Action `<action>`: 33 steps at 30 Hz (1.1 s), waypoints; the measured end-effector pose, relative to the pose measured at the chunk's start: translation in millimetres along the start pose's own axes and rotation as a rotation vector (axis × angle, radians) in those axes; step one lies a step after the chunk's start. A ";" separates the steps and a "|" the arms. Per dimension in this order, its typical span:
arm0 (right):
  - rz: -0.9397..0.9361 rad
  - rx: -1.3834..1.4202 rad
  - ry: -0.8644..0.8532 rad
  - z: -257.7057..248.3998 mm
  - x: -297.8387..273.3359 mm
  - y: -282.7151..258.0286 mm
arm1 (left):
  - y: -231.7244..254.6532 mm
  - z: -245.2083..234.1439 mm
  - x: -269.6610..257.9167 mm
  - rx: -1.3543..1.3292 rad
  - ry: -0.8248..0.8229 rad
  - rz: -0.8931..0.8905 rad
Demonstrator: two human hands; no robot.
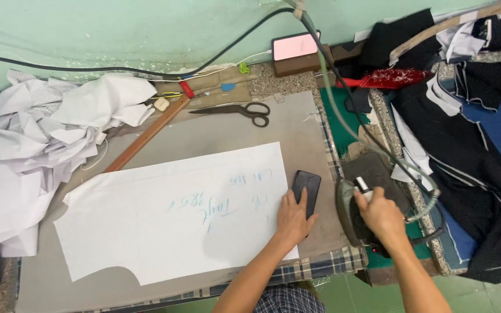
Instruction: The person irons a white fabric piece on a work table using a steam iron and a black rectangular weight. They repeatedly smooth the fabric with their hands, reposition the weight, and move the iron across the surface to press the material.
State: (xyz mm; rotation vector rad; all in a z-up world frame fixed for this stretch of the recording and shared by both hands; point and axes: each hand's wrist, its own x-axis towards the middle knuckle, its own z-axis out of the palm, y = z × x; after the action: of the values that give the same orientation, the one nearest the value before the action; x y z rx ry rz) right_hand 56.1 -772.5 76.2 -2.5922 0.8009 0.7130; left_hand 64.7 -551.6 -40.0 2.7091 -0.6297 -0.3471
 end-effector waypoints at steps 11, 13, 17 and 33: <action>-0.095 0.104 0.353 27.8 130.5 109.8 | -82.6 -14.2 -139.0 -0.027 0.437 0.112; -0.158 -0.021 0.363 51.1 103.4 129.0 | -119.2 -7.2 -192.0 -0.033 0.472 -0.054; -0.198 -0.809 1.088 107.4 34.9 124.8 | -187.0 -0.3 -278.2 0.100 0.754 -0.354; -0.845 -0.202 1.027 152.4 4.1 -99.2 | -364.8 -79.0 -358.6 0.177 0.718 -0.305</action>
State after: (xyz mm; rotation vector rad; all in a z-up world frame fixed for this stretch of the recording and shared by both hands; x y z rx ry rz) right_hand 63.0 -628.3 -34.5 -2.9898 -0.2509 -0.8630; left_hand -84.9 -56.1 -48.1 2.8077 -0.0410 0.6235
